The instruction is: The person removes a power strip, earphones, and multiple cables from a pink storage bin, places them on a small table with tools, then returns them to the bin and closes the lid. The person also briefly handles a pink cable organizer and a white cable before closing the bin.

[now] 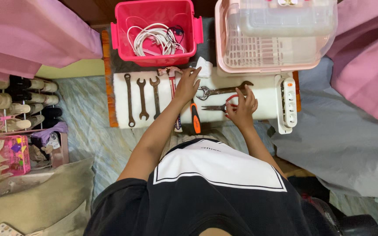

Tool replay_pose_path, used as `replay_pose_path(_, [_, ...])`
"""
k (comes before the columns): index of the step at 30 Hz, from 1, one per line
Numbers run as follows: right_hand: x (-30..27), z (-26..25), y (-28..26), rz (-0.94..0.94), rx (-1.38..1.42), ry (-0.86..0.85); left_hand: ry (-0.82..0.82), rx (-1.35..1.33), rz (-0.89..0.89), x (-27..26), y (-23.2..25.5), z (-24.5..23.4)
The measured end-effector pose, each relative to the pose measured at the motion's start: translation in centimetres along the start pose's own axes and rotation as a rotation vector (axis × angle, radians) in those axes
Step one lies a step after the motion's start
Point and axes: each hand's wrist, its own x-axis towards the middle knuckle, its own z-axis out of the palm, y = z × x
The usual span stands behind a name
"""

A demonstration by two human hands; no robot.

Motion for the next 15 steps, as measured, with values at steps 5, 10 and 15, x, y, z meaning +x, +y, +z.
replay_pose_path(5, [0.6, 0.3, -1.2, -0.084, 0.028, -0.004, 0.015, -0.178, -0.144, -3.6, 0.9, -3.0])
replay_pose_path(10, [2.4, 0.0, -4.2, -0.197, 0.076, -0.001, 0.076, -0.321, -0.364, -8.6, 0.5, -5.6])
replay_pose_path(15, [4.7, -0.9, -8.4, -0.240, 0.224, -0.061, 0.277, -0.348, -0.509, -12.1, -1.5, -6.4])
